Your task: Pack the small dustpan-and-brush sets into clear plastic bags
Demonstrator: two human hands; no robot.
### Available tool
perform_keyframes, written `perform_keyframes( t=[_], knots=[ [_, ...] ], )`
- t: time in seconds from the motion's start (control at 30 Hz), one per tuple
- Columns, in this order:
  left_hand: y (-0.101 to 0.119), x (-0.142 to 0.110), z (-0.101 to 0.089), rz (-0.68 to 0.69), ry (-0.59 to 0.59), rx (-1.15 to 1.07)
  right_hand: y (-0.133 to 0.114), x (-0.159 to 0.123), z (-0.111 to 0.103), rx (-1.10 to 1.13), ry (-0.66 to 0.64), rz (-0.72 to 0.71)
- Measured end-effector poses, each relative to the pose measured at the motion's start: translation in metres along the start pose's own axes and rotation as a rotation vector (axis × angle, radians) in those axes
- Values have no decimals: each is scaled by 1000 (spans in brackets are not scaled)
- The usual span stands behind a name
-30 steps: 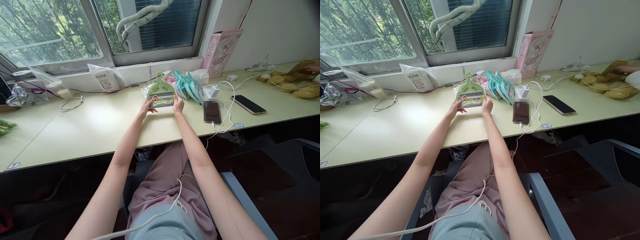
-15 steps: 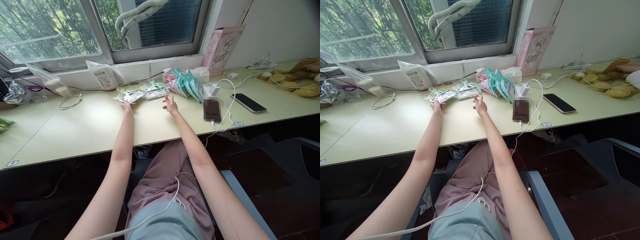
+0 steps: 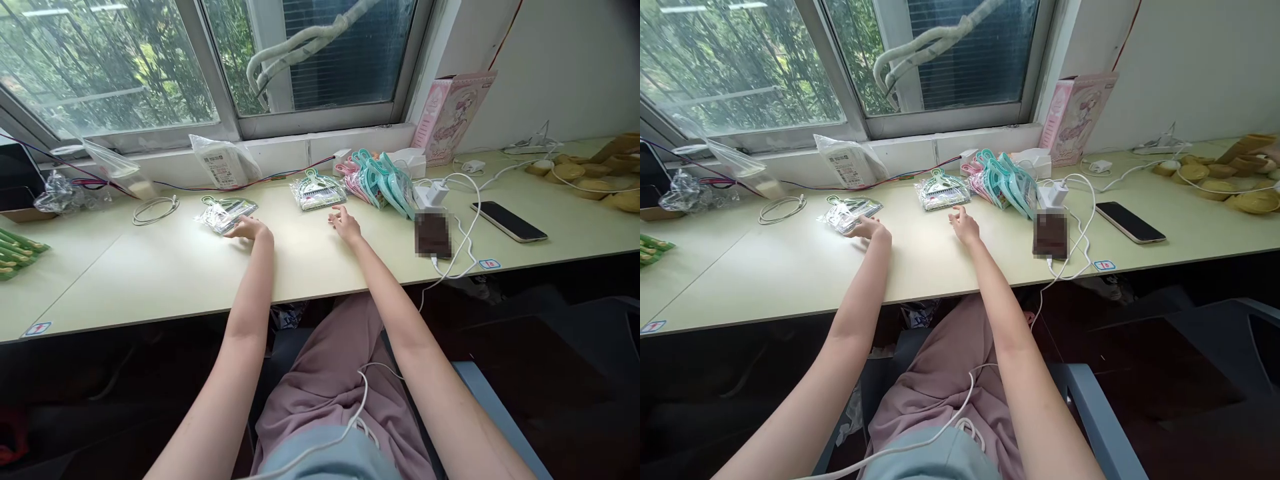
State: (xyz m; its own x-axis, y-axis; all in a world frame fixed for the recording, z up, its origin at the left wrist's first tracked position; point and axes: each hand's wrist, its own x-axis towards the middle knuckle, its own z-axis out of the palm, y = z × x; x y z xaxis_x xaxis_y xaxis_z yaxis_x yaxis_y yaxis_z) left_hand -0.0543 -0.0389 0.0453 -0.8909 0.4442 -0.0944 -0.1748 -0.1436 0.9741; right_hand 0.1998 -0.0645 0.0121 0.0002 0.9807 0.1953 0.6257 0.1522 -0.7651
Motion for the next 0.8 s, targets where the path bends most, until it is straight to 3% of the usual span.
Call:
perform_keyframes(
  t=[0.07,0.1,0.27,0.37,0.43,0.5,0.6,0.8],
  knots=[
    [1,-7,1,48,66,-11,0,2,4,-153,52,-61],
    [1,-10,3,73,22,-7,-1,4,6,-240,76,-106],
    [-15,-25,14,-2,-387,73,-8,29,17,-518,23,-358],
    [-25,-30,17,-88,-651,170,-9,53,17,-559,-62,-341],
    [-29,-32,18,-81,-735,258,-8,66,15,-550,-142,-263],
    [-31,-34,19,-29,-751,353,-7,74,13,-519,-211,-191],
    [-32,-42,22,55,-730,421,-4,72,10,-488,-204,-180],
    [-32,-59,23,137,-729,431,5,33,-4,-467,-198,-256]
  ],
)
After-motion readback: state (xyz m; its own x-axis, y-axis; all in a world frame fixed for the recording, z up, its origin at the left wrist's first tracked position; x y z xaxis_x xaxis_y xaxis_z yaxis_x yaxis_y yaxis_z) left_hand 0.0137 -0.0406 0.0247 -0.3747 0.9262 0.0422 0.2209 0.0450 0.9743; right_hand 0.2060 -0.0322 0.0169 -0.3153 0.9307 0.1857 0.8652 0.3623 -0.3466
